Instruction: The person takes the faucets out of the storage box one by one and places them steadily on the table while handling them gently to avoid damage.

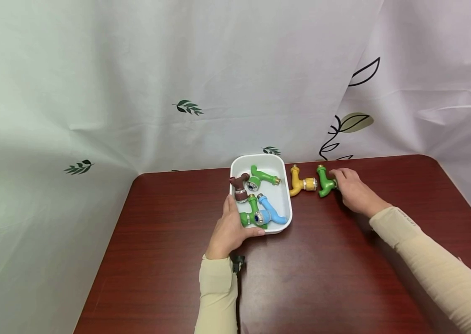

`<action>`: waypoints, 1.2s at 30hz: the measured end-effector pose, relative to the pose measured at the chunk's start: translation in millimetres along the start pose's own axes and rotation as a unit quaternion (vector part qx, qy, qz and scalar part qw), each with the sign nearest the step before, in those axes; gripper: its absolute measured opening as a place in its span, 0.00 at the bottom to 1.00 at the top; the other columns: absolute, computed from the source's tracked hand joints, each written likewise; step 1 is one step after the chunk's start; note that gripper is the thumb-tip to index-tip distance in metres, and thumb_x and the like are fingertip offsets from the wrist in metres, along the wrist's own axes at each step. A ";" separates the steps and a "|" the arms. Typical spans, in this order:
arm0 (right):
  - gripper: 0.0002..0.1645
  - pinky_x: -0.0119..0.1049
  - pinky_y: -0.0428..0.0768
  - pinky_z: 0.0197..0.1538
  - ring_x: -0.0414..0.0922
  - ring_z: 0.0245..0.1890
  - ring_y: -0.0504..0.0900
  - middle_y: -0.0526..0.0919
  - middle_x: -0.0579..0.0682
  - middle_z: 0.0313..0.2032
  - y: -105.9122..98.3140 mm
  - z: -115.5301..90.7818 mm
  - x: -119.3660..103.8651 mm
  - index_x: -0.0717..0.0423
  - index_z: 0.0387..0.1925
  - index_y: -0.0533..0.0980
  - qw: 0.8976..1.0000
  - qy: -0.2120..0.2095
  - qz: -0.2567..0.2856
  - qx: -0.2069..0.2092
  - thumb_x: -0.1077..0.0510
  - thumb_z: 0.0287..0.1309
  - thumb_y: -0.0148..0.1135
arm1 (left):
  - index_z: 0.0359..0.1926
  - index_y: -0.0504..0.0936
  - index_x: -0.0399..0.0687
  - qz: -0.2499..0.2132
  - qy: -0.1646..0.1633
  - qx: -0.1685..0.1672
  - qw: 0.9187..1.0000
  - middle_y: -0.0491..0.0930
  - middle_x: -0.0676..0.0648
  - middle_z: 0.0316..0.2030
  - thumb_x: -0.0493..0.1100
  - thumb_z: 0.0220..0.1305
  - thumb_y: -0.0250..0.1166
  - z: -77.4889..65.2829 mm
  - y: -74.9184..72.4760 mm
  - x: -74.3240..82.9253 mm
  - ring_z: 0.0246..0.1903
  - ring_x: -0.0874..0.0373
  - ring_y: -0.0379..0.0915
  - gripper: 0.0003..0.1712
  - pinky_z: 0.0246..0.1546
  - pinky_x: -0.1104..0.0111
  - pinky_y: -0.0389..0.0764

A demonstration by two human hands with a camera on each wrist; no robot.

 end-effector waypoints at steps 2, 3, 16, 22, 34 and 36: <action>0.24 0.66 0.66 0.61 0.74 0.59 0.64 0.68 0.77 0.54 -2.7 0.5 -3.0 0.76 0.60 0.64 1.000 -0.007 -0.003 0.012 0.78 0.62 0.49 | 0.77 0.39 0.28 -0.001 0.001 0.000 1.000 0.43 0.33 0.77 0.56 0.43 0.84 -0.2 -0.1 -0.1 0.64 0.34 0.66 0.78 0.63 0.50 0.70; 0.24 0.66 0.66 0.60 0.74 0.58 0.64 0.68 0.77 0.54 -4.1 0.7 -4.5 0.76 0.60 0.64 1.000 -0.010 -0.003 0.018 0.78 0.62 0.49 | 0.77 0.39 0.28 -0.002 0.001 0.000 1.000 0.43 0.33 0.77 0.56 0.43 0.84 -0.5 -0.1 -0.3 0.64 0.34 0.66 0.78 0.63 0.50 0.70; 0.27 0.65 0.70 0.57 0.72 0.59 0.64 0.68 0.75 0.55 -17.2 2.5 -23.4 0.75 0.61 0.64 0.997 -0.023 0.000 0.070 0.73 0.63 0.59 | 0.78 0.37 0.33 -0.003 -0.010 -0.004 1.000 0.43 0.35 0.78 0.57 0.41 0.84 0.4 0.6 -1.4 0.55 0.36 0.73 0.80 0.57 0.49 0.74; 0.27 0.64 0.71 0.56 0.71 0.60 0.64 0.68 0.75 0.56 -21.9 6.0 -35.0 0.75 0.62 0.65 0.997 -0.020 -0.003 0.079 0.70 0.64 0.61 | 0.78 0.38 0.31 0.004 -0.008 -0.004 1.000 0.43 0.34 0.77 0.57 0.42 0.84 0.3 0.7 -1.5 0.56 0.35 0.72 0.79 0.57 0.49 0.74; 0.26 0.61 0.71 0.55 0.68 0.53 0.67 0.70 0.73 0.52 -26.0 16.8 -58.4 0.77 0.60 0.66 0.995 -0.007 0.009 0.097 0.65 0.67 0.60 | 0.78 0.38 0.32 -0.002 -0.014 -0.009 1.000 0.43 0.35 0.78 0.58 0.43 0.84 0.1 1.0 -3.1 0.61 0.36 0.69 0.79 0.60 0.50 0.72; 0.25 0.61 0.71 0.54 0.67 0.52 0.68 0.70 0.72 0.52 -25.8 18.5 -62.0 0.76 0.60 0.67 0.995 -0.005 0.012 0.096 0.65 0.67 0.60 | 0.78 0.39 0.33 -0.006 -0.018 -0.013 1.000 0.42 0.36 0.78 0.58 0.43 0.83 -0.5 1.4 -4.0 0.62 0.36 0.67 0.78 0.61 0.50 0.71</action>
Point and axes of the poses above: each hand's wrist, its own z-axis towards the middle knuckle, its own y-axis out of the palm, x = y × z, the point moved 10 cm from there along z, towards the middle knuckle
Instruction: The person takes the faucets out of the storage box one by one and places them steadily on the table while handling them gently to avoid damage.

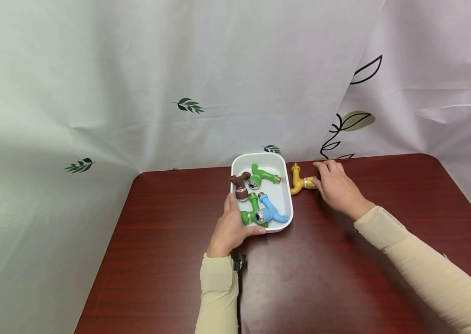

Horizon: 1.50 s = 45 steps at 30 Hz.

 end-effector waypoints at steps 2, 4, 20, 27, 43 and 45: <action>0.25 0.61 0.73 0.51 0.66 0.53 0.68 0.70 0.71 0.53 1.4 1.7 -1.9 0.74 0.61 0.68 1.000 0.011 0.003 -0.005 0.64 0.67 0.60 | 0.78 0.38 0.32 -0.003 0.001 -0.001 1.000 0.42 0.36 0.78 0.57 0.44 0.83 0.2 0.2 -0.2 0.62 0.36 0.67 0.78 0.61 0.50 0.71; 0.25 0.61 0.73 0.51 0.66 0.53 0.68 0.70 0.70 0.53 3.1 3.7 -5.4 0.74 0.61 0.68 1.000 0.014 0.006 -0.008 0.64 0.68 0.60 | 0.78 0.39 0.31 -0.001 0.006 0.002 1.000 0.42 0.35 0.78 0.57 0.44 0.83 0.6 0.0 0.5 0.62 0.35 0.67 0.78 0.62 0.50 0.71; 0.24 0.55 0.73 0.55 0.63 0.52 0.71 0.73 0.68 0.52 25.9 23.7 -50.3 0.73 0.57 0.73 0.999 -0.033 0.014 -0.030 0.62 0.65 0.66 | 0.78 0.38 0.30 0.001 0.013 0.006 1.000 0.42 0.33 0.78 0.57 0.42 0.84 1.1 -1.2 2.7 0.63 0.33 0.66 0.79 0.62 0.49 0.70; 0.23 0.54 0.76 0.53 0.61 0.54 0.70 0.73 0.66 0.53 36.0 29.6 -64.5 0.72 0.59 0.73 0.998 -0.028 0.016 -0.056 0.62 0.67 0.63 | 0.78 0.39 0.31 0.001 0.010 0.004 1.000 0.41 0.34 0.78 0.57 0.43 0.83 -0.2 -0.6 2.9 0.62 0.34 0.67 0.78 0.62 0.50 0.71; 0.27 0.51 0.74 0.60 0.59 0.59 0.72 0.72 0.63 0.61 65.9 43.1 -92.9 0.69 0.66 0.69 0.992 -0.045 0.019 -0.117 0.62 0.69 0.61 | 0.78 0.39 0.30 0.010 0.013 0.003 1.000 0.42 0.33 0.78 0.58 0.44 0.83 -0.7 -1.2 2.2 0.62 0.34 0.67 0.78 0.62 0.50 0.71; 0.28 0.51 0.73 0.62 0.59 0.59 0.73 0.72 0.63 0.62 69.1 44.0 -96.2 0.69 0.66 0.68 0.991 -0.054 0.020 -0.121 0.63 0.67 0.62 | 0.77 0.39 0.29 0.010 0.018 0.004 1.000 0.41 0.33 0.78 0.58 0.44 0.83 -0.2 -1.1 3.1 0.63 0.34 0.67 0.78 0.62 0.51 0.71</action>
Point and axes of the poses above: each hand's wrist, its own z-axis towards the middle knuckle, its own y-axis out of the palm, x = y × z, the point moved 10 cm from there along z, towards the middle knuckle
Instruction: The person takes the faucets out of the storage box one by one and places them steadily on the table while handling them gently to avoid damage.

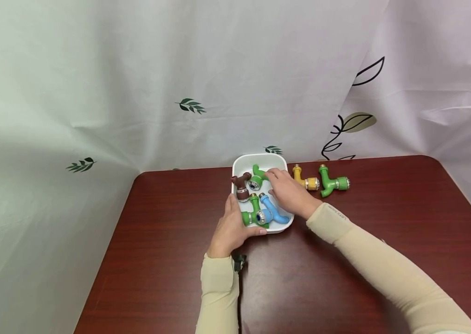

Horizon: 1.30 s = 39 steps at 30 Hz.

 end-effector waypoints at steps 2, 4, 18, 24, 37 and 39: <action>0.30 0.51 0.73 0.62 0.59 0.58 0.73 0.72 0.63 0.63 2.9 1.7 -2.6 0.69 0.66 0.68 1.000 -0.008 0.002 -0.004 0.64 0.66 0.63 | 0.77 0.39 0.28 0.000 0.004 0.001 1.000 0.41 0.33 0.78 0.58 0.44 0.83 0.4 0.2 0.6 0.63 0.34 0.67 0.78 0.62 0.51 0.71; 0.31 0.50 0.73 0.63 0.59 0.59 0.73 0.71 0.63 0.65 6.6 3.4 -5.0 0.69 0.67 0.67 1.000 -0.013 0.005 -0.012 0.64 0.66 0.63 | 0.77 0.39 0.28 0.000 0.005 0.002 1.000 0.41 0.33 0.78 0.57 0.44 0.83 0.6 -0.2 0.8 0.62 0.33 0.68 0.78 0.62 0.51 0.71; 0.34 0.53 0.60 0.71 0.60 0.71 0.63 0.62 0.62 0.73 28.6 13.5 -9.1 0.67 0.72 0.63 0.997 -0.014 0.001 -0.075 0.61 0.69 0.60 | 0.77 0.38 0.27 0.006 0.013 0.002 1.000 0.40 0.30 0.77 0.57 0.45 0.83 1.6 0.8 0.8 0.63 0.31 0.67 0.77 0.62 0.50 0.70; 0.33 0.54 0.58 0.72 0.60 0.72 0.61 0.59 0.61 0.74 35.5 15.7 -5.8 0.66 0.73 0.61 0.995 -0.011 -0.003 -0.100 0.62 0.71 0.56 | 0.77 0.38 0.28 0.005 0.015 0.002 1.000 0.40 0.32 0.77 0.56 0.46 0.83 2.5 1.2 0.7 0.62 0.31 0.67 0.77 0.62 0.49 0.70; 0.31 0.58 0.60 0.70 0.61 0.74 0.56 0.51 0.54 0.78 49.4 18.6 -2.3 0.58 0.77 0.56 0.989 0.001 0.018 -0.148 0.62 0.77 0.42 | 0.77 0.38 0.28 0.010 0.012 0.001 1.000 0.41 0.31 0.77 0.59 0.45 0.82 2.2 1.3 1.2 0.61 0.30 0.68 0.78 0.61 0.49 0.71; 0.30 0.57 0.61 0.70 0.61 0.74 0.55 0.51 0.54 0.78 51.0 18.9 -2.8 0.58 0.77 0.56 0.988 -0.001 0.025 -0.151 0.62 0.78 0.41 | 0.77 0.38 0.28 0.011 0.011 0.000 1.000 0.40 0.31 0.77 0.59 0.45 0.82 1.8 1.4 1.4 0.61 0.30 0.68 0.77 0.61 0.49 0.71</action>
Point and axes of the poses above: each hand's wrist, its own z-axis towards the middle knuckle, its own y-axis out of the palm, x = y × z, the point moved 10 cm from there along z, towards the middle knuckle
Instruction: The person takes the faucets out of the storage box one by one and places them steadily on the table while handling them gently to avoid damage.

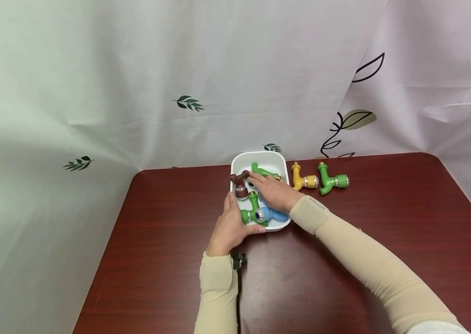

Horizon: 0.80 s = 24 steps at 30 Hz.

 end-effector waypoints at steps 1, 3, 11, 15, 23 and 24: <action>0.30 0.57 0.61 0.70 0.61 0.74 0.55 0.51 0.55 0.78 0.4 0.8 -0.6 0.58 0.77 0.56 1.000 -0.002 0.003 0.000 0.62 0.78 0.41 | 0.77 0.38 0.28 0.000 0.000 0.000 1.000 0.41 0.31 0.77 0.58 0.46 0.82 0.1 0.0 -0.3 0.61 0.30 0.68 0.77 0.61 0.49 0.71; 0.30 0.55 0.60 0.71 0.61 0.74 0.55 0.51 0.56 0.78 1.1 2.2 -1.4 0.59 0.77 0.55 1.000 -0.005 0.011 0.000 0.63 0.78 0.40 | 0.77 0.38 0.28 -0.001 0.001 0.000 1.000 0.41 0.32 0.77 0.58 0.46 0.82 -0.1 -0.2 -0.3 0.60 0.30 0.69 0.77 0.60 0.49 0.72; 0.34 0.53 0.66 0.68 0.62 0.67 0.67 0.55 0.64 0.74 1.7 6.1 -4.6 0.64 0.74 0.60 1.000 -0.023 0.013 0.013 0.73 0.68 0.47 | 0.77 0.39 0.27 -0.005 0.000 0.002 1.000 0.41 0.32 0.77 0.57 0.46 0.82 -0.4 -0.4 0.8 0.60 0.31 0.69 0.76 0.60 0.49 0.72; 0.27 0.52 0.71 0.65 0.60 0.61 0.74 0.61 0.64 0.70 -1.6 6.4 -3.7 0.64 0.69 0.67 0.999 -0.021 0.017 0.041 0.69 0.71 0.51 | 0.77 0.39 0.28 -0.008 -0.001 0.002 1.000 0.41 0.32 0.77 0.57 0.46 0.82 -0.6 -0.4 1.3 0.60 0.30 0.69 0.76 0.60 0.49 0.72; 0.18 0.51 0.76 0.58 0.58 0.53 0.78 0.70 0.64 0.60 -13.7 3.3 0.4 0.61 0.58 0.74 0.992 0.017 0.032 0.118 0.58 0.71 0.59 | 0.77 0.39 0.28 -0.001 -0.002 0.001 1.000 0.41 0.31 0.77 0.59 0.46 0.82 -1.6 -0.7 0.4 0.60 0.31 0.69 0.77 0.60 0.49 0.73; 0.16 0.51 0.76 0.57 0.57 0.52 0.78 0.72 0.63 0.59 -15.8 2.7 1.1 0.61 0.56 0.75 0.991 0.021 0.035 0.130 0.58 0.71 0.59 | 0.77 0.39 0.27 0.001 -0.002 0.002 1.000 0.41 0.31 0.77 0.59 0.45 0.82 -1.5 -0.7 0.3 0.60 0.31 0.69 0.77 0.60 0.49 0.72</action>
Point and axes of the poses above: each hand's wrist, its own z-axis towards the middle knuckle, its own y-axis out of the palm, x = y × z, the point moved 10 cm from there along z, towards the middle knuckle
